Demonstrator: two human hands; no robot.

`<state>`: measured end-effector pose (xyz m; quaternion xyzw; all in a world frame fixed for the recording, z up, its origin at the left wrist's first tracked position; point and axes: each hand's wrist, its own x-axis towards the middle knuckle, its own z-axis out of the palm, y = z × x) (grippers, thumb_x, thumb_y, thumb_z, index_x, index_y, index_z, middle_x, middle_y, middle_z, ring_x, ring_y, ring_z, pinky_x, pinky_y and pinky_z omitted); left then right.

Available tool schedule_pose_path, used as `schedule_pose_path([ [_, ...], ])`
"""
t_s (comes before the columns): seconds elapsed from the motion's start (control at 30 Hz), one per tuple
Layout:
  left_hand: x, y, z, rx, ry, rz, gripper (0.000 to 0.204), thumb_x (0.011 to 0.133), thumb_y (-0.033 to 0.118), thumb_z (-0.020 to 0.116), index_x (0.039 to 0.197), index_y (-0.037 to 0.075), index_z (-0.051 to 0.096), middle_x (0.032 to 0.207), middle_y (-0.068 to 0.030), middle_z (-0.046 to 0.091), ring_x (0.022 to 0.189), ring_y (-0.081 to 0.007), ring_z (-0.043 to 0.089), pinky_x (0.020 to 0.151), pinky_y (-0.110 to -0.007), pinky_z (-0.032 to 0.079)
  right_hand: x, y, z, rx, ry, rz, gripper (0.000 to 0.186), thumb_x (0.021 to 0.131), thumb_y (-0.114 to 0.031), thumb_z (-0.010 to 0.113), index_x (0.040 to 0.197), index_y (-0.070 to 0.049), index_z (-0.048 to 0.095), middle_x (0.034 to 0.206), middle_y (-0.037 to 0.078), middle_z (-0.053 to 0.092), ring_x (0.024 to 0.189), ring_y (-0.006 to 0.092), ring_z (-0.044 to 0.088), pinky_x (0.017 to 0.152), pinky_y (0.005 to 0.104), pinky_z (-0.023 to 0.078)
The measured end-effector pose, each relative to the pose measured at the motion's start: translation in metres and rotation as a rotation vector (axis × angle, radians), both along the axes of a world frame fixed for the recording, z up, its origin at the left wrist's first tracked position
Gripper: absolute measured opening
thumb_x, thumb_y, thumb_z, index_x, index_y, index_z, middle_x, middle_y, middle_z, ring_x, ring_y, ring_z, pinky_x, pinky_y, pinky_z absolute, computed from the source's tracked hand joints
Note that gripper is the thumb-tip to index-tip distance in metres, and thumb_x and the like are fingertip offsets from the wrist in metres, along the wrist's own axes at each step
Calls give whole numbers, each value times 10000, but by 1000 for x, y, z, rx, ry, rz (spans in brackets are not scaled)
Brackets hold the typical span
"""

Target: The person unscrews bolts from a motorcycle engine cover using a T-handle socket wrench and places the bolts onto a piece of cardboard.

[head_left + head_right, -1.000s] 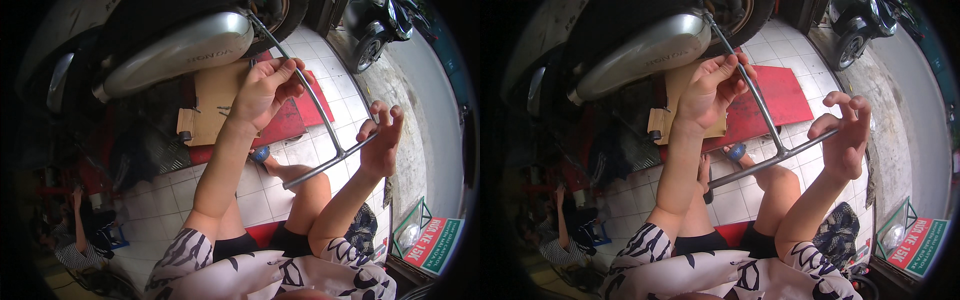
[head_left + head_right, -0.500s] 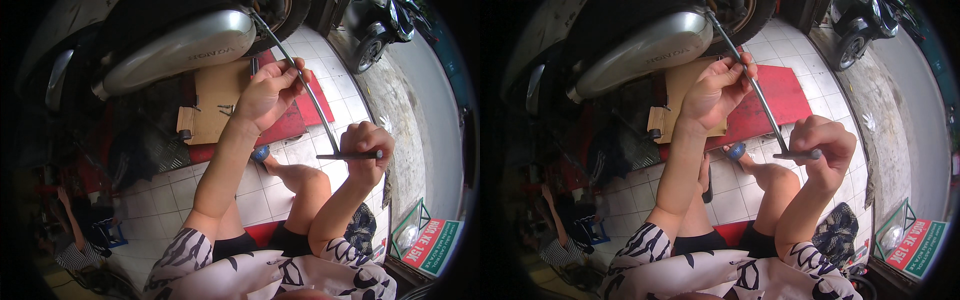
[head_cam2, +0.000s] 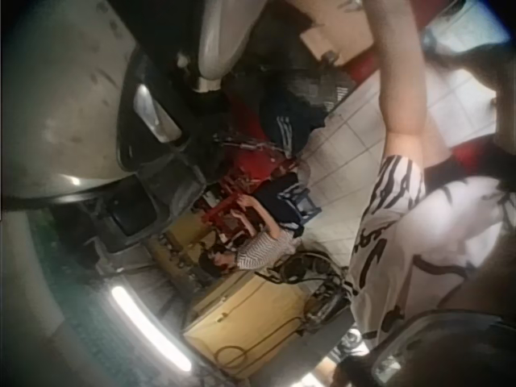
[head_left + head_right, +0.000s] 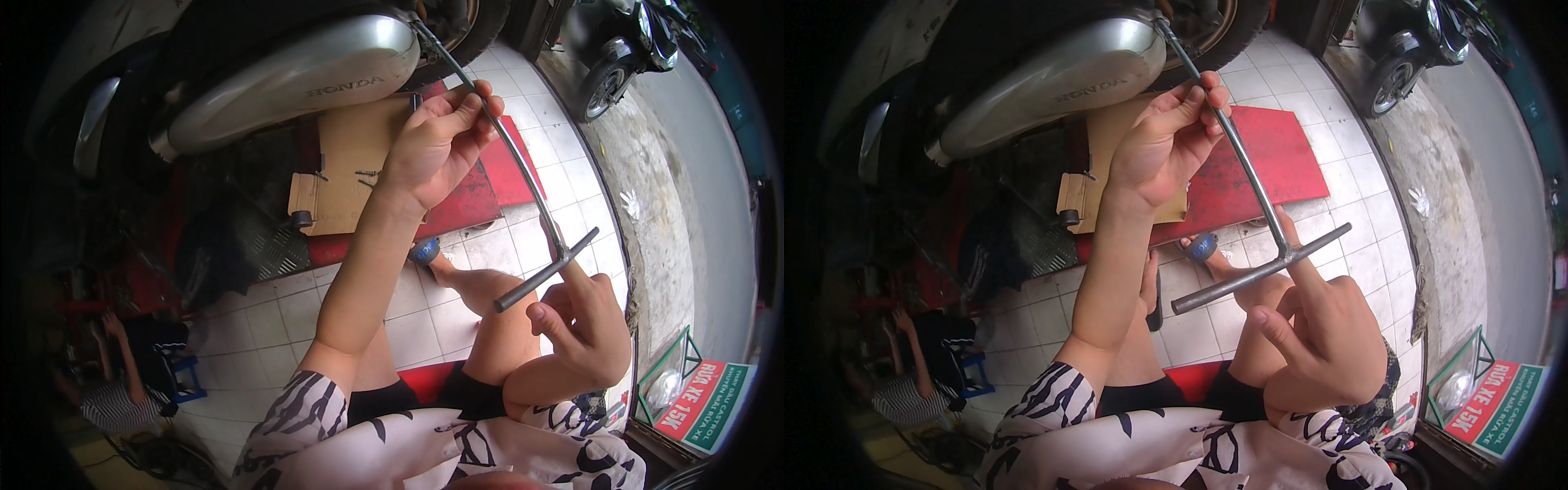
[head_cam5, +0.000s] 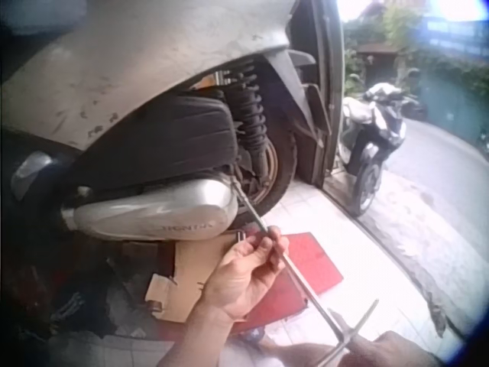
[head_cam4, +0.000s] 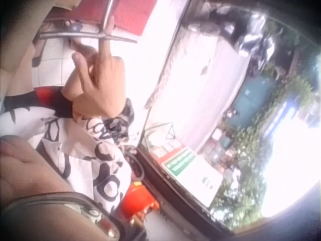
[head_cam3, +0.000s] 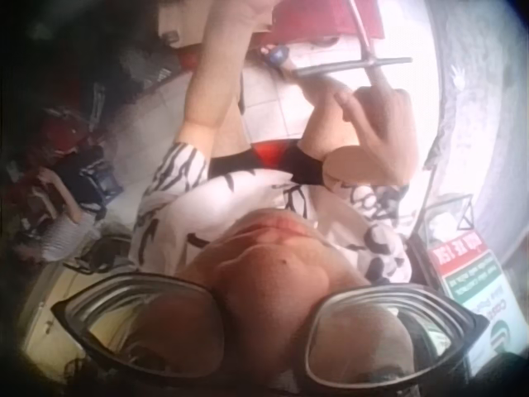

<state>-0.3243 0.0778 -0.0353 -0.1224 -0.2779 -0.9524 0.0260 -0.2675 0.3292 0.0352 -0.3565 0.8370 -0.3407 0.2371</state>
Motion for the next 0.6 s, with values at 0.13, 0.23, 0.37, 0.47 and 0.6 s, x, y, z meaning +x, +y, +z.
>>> schedule_pose_path([
  [0.13, -5, -1, 0, 54, 69, -88, 152, 971, 73, 558, 1089, -22, 569, 950, -56, 563, 807, -103, 489, 697, -205, 446, 4, 8, 0, -270, 45, -88, 893, 893, -271, 649, 1501, 103, 113, 500, 77, 545, 411, 166, 554, 442, 247, 357],
  [0.23, -2, -5, 4, 39, 53, -57, 145, 965, 65, 566, 1081, -19, 582, 946, -45, 561, 785, -89, 465, 681, -197, 422, 6, 7, 1, -422, 8, 21, 942, 873, -266, 671, 1479, 153, 83, 532, 62, 572, 423, 146, 550, 444, 228, 345],
  [0.37, 3, -12, 1, 6, 10, -18, 146, 957, 63, 573, 1077, -18, 589, 947, -40, 564, 788, -87, 468, 696, -201, 433, 12, -20, 4, -540, -25, 264, 832, 885, -205, 666, 1440, 193, 192, 524, 55, 533, 436, 185, 530, 601, 311, 450],
  [0.47, 2, -11, -3, -6, -23, -9, 139, 965, 68, 561, 1078, -8, 588, 959, -52, 589, 760, -79, 482, 693, -200, 446, 6, -32, 0, -312, 100, 477, 856, 899, -337, 653, 1456, 151, 222, 519, 72, 566, 398, 204, 537, 452, 294, 401],
  [0.6, 1, -11, -4, -31, -43, 21, 136, 969, 71, 551, 1080, -2, 581, 970, -58, 593, 713, -72, 471, 687, -203, 456, 8, -33, -13, -30, 159, 431, 795, 925, -306, 621, 1476, 110, 226, 528, 88, 566, 454, 286, 570, 520, 353, 452],
])
